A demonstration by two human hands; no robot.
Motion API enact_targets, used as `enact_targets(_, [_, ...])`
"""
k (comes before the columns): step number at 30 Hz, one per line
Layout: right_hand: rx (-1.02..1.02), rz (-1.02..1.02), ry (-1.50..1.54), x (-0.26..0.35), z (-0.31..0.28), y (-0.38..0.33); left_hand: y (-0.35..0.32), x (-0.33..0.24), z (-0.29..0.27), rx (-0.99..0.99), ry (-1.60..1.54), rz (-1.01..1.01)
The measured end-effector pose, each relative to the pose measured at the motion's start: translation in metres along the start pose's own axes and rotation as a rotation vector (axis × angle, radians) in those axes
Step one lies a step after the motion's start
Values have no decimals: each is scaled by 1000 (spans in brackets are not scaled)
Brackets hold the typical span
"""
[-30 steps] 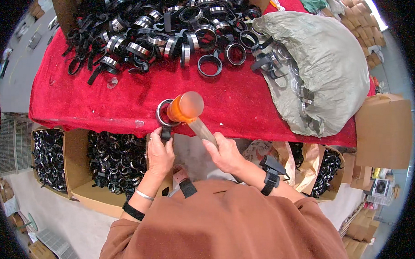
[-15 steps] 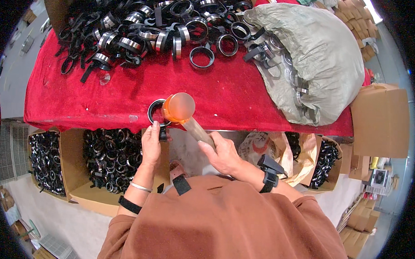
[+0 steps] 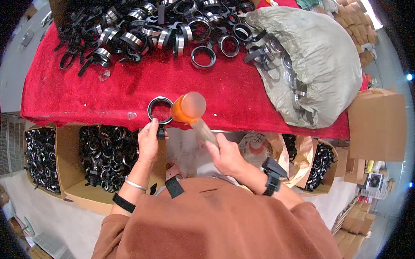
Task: The person picks up a clamp from a pile, strikes it with a mallet, and places it into a box. This process is repeated for several other clamps.
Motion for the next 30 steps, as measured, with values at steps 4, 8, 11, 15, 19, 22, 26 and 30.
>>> enact_targets(4, [-85,38,248,47,-42,32,-3,-3,1,0,-32,-15])
enact_targets(8, [-216,-253,355,115,-63,70,-3,1,-4,-6,-102,-42])
enact_targets(11, [-127,-505,-113,82,-11,75,-6,-5,5,27,-126,-26])
enact_targets(15, [251,-134,-44,53,22,105,-3,-3,2,-10,-167,-83])
enact_targets(19, [-77,-444,13,106,-45,110,-2,1,0,48,-224,-100])
enact_targets(22, [-198,-229,315,117,-75,96,1,5,-2,96,-245,-109])
enact_targets(26, [-97,-387,-177,47,-35,65,5,3,6,131,-201,-106])
enact_targets(30, [3,-79,-51,15,-32,66,12,8,3,120,-170,-90])
Point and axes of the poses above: each hand's wrist, its own y-axis towards the middle knuckle, its own z-axis out of the palm, x = y × z, the point moved 8 cm from there along y, towards the middle knuckle, and after that the axes turned 14 degrees about -z, right-handed, at the moved point
